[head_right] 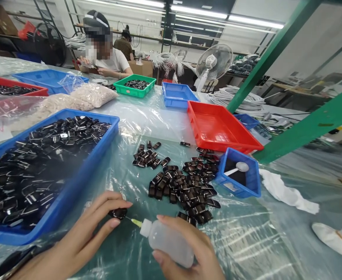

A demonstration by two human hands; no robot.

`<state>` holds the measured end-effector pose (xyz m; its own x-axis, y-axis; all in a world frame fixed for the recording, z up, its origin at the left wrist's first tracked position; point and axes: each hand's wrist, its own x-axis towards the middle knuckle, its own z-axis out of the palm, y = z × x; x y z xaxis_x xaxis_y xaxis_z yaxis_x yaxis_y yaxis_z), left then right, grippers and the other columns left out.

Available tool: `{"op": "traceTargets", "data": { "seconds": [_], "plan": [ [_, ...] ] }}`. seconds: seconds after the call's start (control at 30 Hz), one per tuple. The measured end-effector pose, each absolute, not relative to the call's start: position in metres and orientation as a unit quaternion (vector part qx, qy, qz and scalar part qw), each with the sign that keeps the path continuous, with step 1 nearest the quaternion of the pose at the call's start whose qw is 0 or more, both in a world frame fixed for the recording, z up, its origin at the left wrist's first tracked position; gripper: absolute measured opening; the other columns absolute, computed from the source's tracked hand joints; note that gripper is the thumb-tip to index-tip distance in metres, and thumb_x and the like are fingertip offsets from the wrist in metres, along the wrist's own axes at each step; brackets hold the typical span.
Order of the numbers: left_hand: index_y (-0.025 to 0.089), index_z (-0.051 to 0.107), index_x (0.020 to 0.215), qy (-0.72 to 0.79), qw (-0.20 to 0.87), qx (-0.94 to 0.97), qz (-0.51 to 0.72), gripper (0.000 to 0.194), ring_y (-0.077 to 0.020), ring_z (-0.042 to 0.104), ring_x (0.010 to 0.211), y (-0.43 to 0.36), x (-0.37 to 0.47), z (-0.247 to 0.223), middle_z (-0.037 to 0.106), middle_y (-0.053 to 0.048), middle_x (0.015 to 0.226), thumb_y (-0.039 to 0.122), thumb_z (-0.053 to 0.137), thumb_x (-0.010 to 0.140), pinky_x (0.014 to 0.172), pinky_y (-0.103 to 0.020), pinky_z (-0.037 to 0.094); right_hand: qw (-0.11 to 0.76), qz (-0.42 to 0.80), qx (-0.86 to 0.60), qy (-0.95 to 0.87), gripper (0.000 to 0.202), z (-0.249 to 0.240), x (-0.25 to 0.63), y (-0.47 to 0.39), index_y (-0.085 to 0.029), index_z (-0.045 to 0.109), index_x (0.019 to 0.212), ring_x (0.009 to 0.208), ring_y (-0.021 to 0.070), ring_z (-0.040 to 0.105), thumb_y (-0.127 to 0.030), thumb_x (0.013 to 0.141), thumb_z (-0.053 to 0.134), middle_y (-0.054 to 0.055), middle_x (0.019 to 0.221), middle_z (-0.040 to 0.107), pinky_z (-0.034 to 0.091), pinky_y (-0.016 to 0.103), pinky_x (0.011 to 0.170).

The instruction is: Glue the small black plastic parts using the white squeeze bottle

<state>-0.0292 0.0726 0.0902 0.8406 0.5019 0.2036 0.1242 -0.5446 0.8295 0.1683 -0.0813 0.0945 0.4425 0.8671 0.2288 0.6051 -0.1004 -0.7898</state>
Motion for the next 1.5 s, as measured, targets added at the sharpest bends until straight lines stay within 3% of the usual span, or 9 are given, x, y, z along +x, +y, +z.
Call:
{"op": "traceTargets", "data": {
  "seconds": [0.13,0.27,0.37,0.47,0.6,0.83,1.0,1.2,1.5],
  "plan": [
    [0.031,0.044,0.127,0.151,0.417,0.868,0.224,0.026,-0.0201,0.047,0.106,0.072,-0.030,0.088,0.048,-0.004,0.115,0.025,0.033,0.103,0.089,-0.029,0.040,0.446,0.136,-0.706,-0.533,0.033,0.095,0.167,-0.078,-0.044,0.069,0.107,0.075,0.0154,0.072,-0.037,0.075,0.074,-0.005,0.095,0.076,0.058,0.019,0.064],
    [0.027,0.045,0.125,0.128,0.397,0.880,0.228,0.025,-0.0203,0.048,0.101,0.071,-0.030,0.088,0.049,-0.006,0.111,0.029,0.033,0.104,0.087,-0.031,0.041,0.459,0.136,-0.670,-0.567,0.033,0.099,0.169,-0.076,-0.049,0.065,0.114,0.067,0.0154,0.070,-0.051,0.081,0.066,-0.005,0.088,0.075,0.055,0.019,0.052],
    [0.029,0.044,0.126,0.117,0.398,0.883,0.222,0.025,-0.0204,0.049,0.099,0.071,-0.031,0.091,0.051,-0.005,0.110,0.030,0.035,0.103,0.085,-0.030,0.042,0.429,0.145,-0.676,-0.582,0.037,0.103,0.173,-0.077,-0.050,0.065,0.114,0.072,0.0191,0.071,-0.057,0.078,0.067,-0.004,0.088,0.075,0.057,0.024,0.056],
    [0.029,0.044,0.126,0.110,0.394,0.886,0.219,0.025,-0.0203,0.050,0.097,0.070,-0.032,0.093,0.052,-0.005,0.109,0.029,0.035,0.103,0.084,-0.031,0.043,0.403,0.138,-0.683,-0.593,0.038,0.107,0.178,-0.077,-0.049,0.067,0.111,0.080,0.0222,0.072,-0.055,0.074,0.071,-0.004,0.090,0.076,0.059,0.027,0.064],
    [0.028,0.045,0.126,0.101,0.388,0.887,0.227,0.025,-0.0204,0.051,0.096,0.068,-0.033,0.093,0.053,-0.006,0.107,0.030,0.034,0.103,0.084,-0.031,0.043,0.425,0.156,-0.657,-0.603,0.036,0.113,0.180,-0.074,-0.048,0.067,0.111,0.069,0.0201,0.070,-0.053,0.076,0.070,-0.003,0.079,0.074,0.056,0.025,0.051],
    [0.026,0.047,0.124,0.104,0.381,0.889,0.229,0.024,-0.0191,0.052,0.095,0.066,-0.034,0.094,0.055,-0.005,0.106,0.030,0.035,0.103,0.081,-0.028,0.044,0.416,0.187,-0.657,-0.600,0.035,0.115,0.179,-0.072,-0.053,0.062,0.115,0.068,0.0183,0.068,-0.051,0.080,0.067,-0.005,0.075,0.072,0.054,0.024,0.053],
    [0.026,0.048,0.123,0.118,0.354,0.906,0.201,0.023,-0.0195,0.056,0.096,0.067,-0.036,0.099,0.057,-0.006,0.107,0.028,0.040,0.102,0.083,-0.028,0.048,0.408,0.147,-0.670,-0.602,0.032,0.112,0.179,-0.075,-0.048,0.068,0.110,0.066,0.0183,0.069,-0.053,0.078,0.068,-0.003,0.080,0.074,0.056,0.024,0.051],
    [0.027,0.050,0.122,0.126,0.356,0.903,0.207,0.022,-0.0200,0.059,0.094,0.066,-0.036,0.101,0.060,-0.006,0.105,0.028,0.043,0.100,0.081,-0.028,0.050,0.389,0.169,-0.694,-0.582,0.035,0.111,0.177,-0.082,-0.050,0.067,0.111,0.076,0.0223,0.072,-0.050,0.076,0.071,-0.001,0.086,0.074,0.060,0.027,0.055],
    [0.029,0.054,0.114,0.157,0.435,0.866,0.188,0.017,-0.0165,0.065,0.084,0.065,-0.033,0.100,0.067,-0.001,0.097,0.027,0.051,0.097,0.079,-0.027,0.054,0.398,0.166,-0.681,-0.591,0.036,0.109,0.176,-0.075,-0.047,0.068,0.110,0.068,0.0195,0.070,-0.049,0.075,0.073,-0.002,0.079,0.073,0.057,0.026,0.055]
  ]
}}
